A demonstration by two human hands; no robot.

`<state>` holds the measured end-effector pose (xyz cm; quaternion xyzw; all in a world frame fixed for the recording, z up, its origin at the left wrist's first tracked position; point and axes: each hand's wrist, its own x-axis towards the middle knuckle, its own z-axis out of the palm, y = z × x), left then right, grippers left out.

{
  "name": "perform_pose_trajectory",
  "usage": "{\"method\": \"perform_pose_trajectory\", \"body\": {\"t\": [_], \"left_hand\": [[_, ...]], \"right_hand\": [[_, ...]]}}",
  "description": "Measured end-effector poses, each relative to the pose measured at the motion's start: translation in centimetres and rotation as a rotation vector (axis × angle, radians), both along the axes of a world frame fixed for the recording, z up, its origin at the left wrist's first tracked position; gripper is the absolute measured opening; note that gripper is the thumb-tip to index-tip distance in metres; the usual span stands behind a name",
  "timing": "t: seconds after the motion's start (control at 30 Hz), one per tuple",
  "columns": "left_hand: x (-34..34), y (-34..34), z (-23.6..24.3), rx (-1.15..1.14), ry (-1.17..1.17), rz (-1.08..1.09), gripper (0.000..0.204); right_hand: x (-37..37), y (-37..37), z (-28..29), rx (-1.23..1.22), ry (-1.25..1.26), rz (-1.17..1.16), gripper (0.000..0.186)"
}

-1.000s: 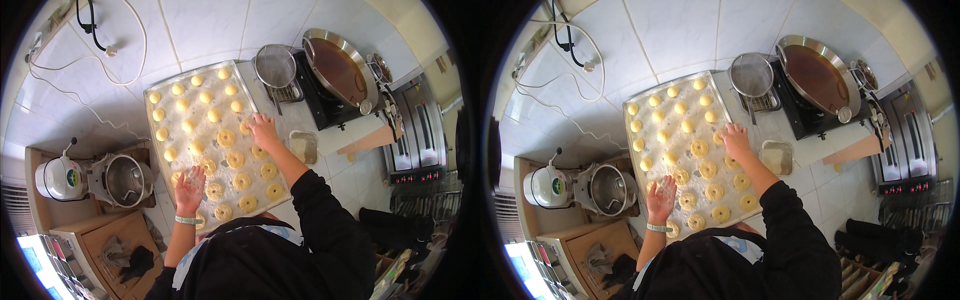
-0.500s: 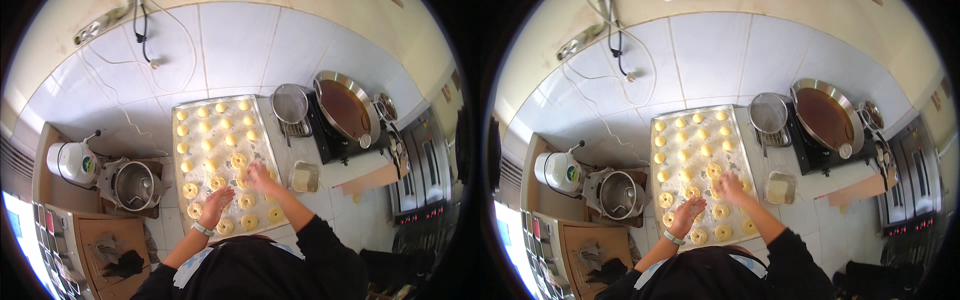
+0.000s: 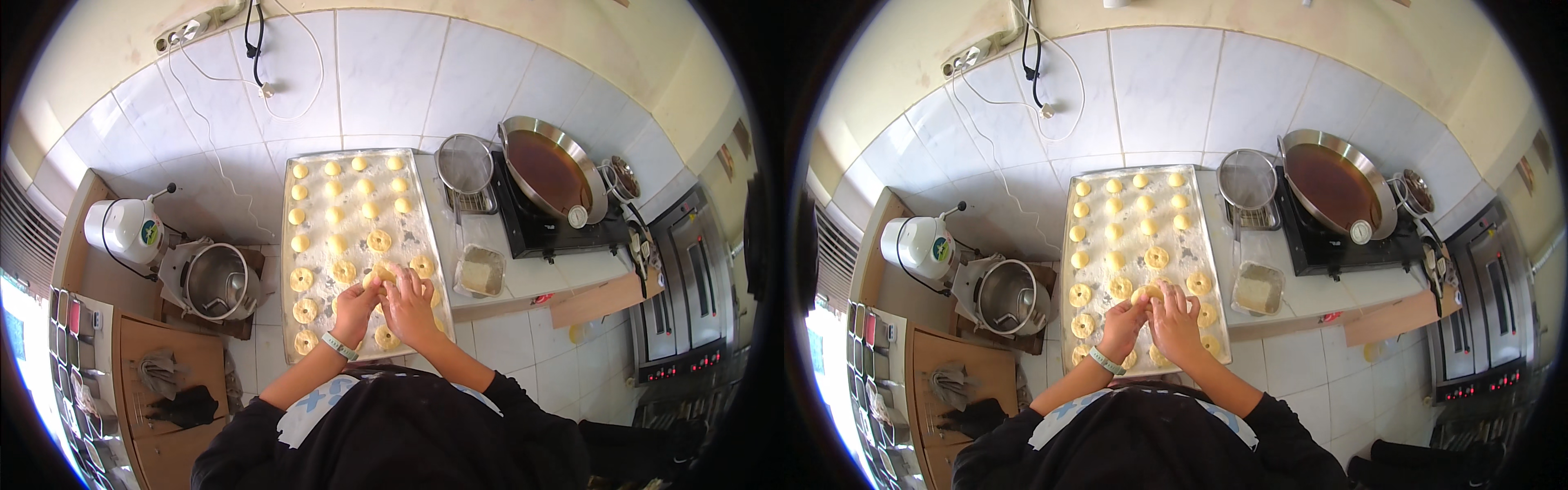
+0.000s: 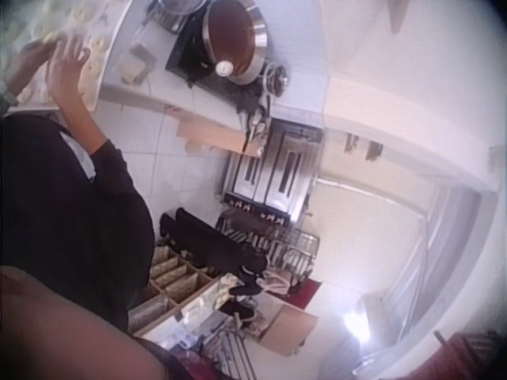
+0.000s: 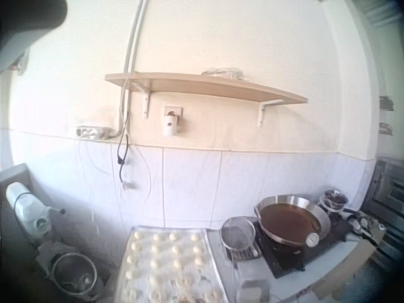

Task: The person shapes dough balls into rings by hand on a tray.

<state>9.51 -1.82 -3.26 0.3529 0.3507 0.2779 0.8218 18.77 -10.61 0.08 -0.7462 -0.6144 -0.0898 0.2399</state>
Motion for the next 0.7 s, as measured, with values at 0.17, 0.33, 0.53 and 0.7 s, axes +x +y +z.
{"method": "perform_pose_trajectory", "body": {"t": [0.17, 0.33, 0.53, 0.7], "left_hand": [[-0.9, 0.1, 1.1, 0.103, -0.043, -0.134, 0.033], [-1.9, 0.3, 2.3, 0.368, -0.03, -0.238, 0.038], [-2.5, -0.3, 3.3, 0.357, -0.031, -0.036, 0.027], [-2.8, -0.5, 3.5, 0.072, -0.187, -0.107, 0.028]], "right_hand": [[0.3, -0.4, 0.8, 0.088, 0.109, 0.119, 0.032], [0.9, 0.1, -0.1, 0.206, 1.167, 0.216, 0.029], [2.0, -0.4, 1.4, 0.029, 1.01, 0.21, 0.025], [1.8, -0.1, 2.3, 0.079, 1.044, 0.156, 0.022]]}}
